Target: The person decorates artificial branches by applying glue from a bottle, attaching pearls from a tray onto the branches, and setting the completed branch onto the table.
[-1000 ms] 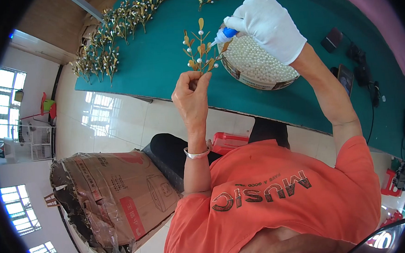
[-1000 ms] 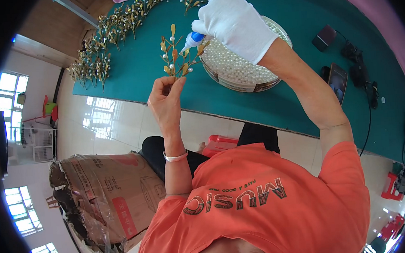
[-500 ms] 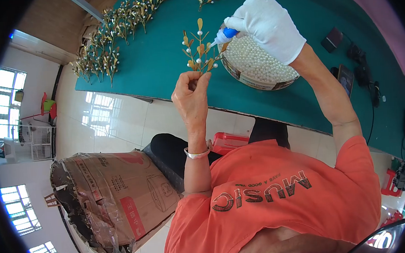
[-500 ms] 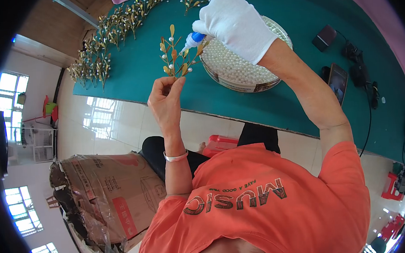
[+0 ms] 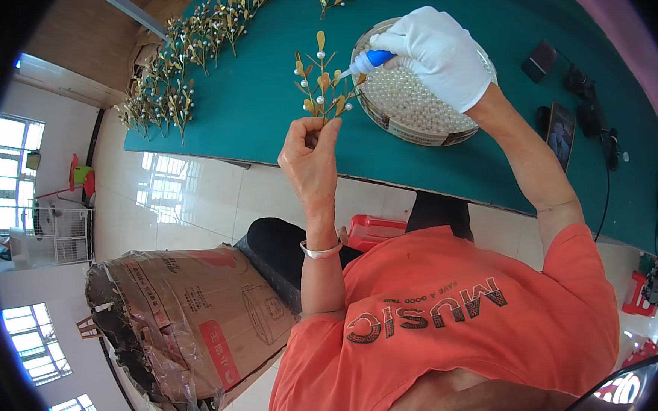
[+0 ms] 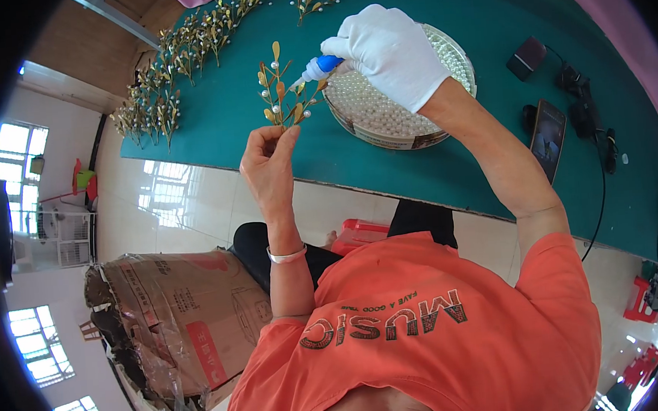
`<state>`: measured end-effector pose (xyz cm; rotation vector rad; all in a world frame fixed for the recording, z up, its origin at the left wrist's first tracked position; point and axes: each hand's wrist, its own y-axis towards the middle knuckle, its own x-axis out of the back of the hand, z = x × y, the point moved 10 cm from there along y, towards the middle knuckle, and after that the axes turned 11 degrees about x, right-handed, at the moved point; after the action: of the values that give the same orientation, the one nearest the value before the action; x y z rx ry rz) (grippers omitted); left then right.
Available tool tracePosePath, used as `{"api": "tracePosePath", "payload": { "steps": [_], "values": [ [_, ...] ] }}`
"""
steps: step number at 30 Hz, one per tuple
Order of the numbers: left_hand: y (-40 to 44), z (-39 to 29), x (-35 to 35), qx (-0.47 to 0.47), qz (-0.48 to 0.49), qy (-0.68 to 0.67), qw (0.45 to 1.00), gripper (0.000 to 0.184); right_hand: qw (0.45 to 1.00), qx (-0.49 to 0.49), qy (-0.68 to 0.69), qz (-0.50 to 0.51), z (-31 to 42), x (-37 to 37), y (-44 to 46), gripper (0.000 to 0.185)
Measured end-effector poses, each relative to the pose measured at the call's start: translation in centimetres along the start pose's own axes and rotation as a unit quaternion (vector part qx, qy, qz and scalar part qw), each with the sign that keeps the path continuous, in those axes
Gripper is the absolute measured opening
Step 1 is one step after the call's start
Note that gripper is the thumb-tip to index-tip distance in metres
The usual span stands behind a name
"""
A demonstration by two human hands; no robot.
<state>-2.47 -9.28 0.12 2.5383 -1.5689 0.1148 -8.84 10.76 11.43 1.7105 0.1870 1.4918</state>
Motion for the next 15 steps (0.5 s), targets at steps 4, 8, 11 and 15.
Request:
{"api": "tracePosePath", "payload": {
  "steps": [4, 8, 11, 15],
  "values": [
    [-0.14, -0.34, -0.17, -0.003, -0.003, 0.009, 1.0, 0.016, 0.999, -0.035, 0.016, 0.018, -0.77, -0.61, -0.06, 0.013],
    [-0.19, -0.41, -0.26, -0.006, -0.004, 0.015, 1.0, 0.016, 0.999, -0.027, -0.013, 0.021, -0.35, -0.43, 0.14, 0.013],
    [-0.27, -0.45, -0.25, -0.009, -0.006, 0.016, 1.0, 0.016, 0.999, -0.041, -0.002, 0.02, -0.49, -0.42, 0.12, 0.016],
    [-0.35, -0.65, -0.22, -0.012, -0.007, 0.022, 1.0, 0.016, 0.998, -0.05, -0.008, 0.031, -0.47, -0.27, 0.3, 0.02]
  ]
}}
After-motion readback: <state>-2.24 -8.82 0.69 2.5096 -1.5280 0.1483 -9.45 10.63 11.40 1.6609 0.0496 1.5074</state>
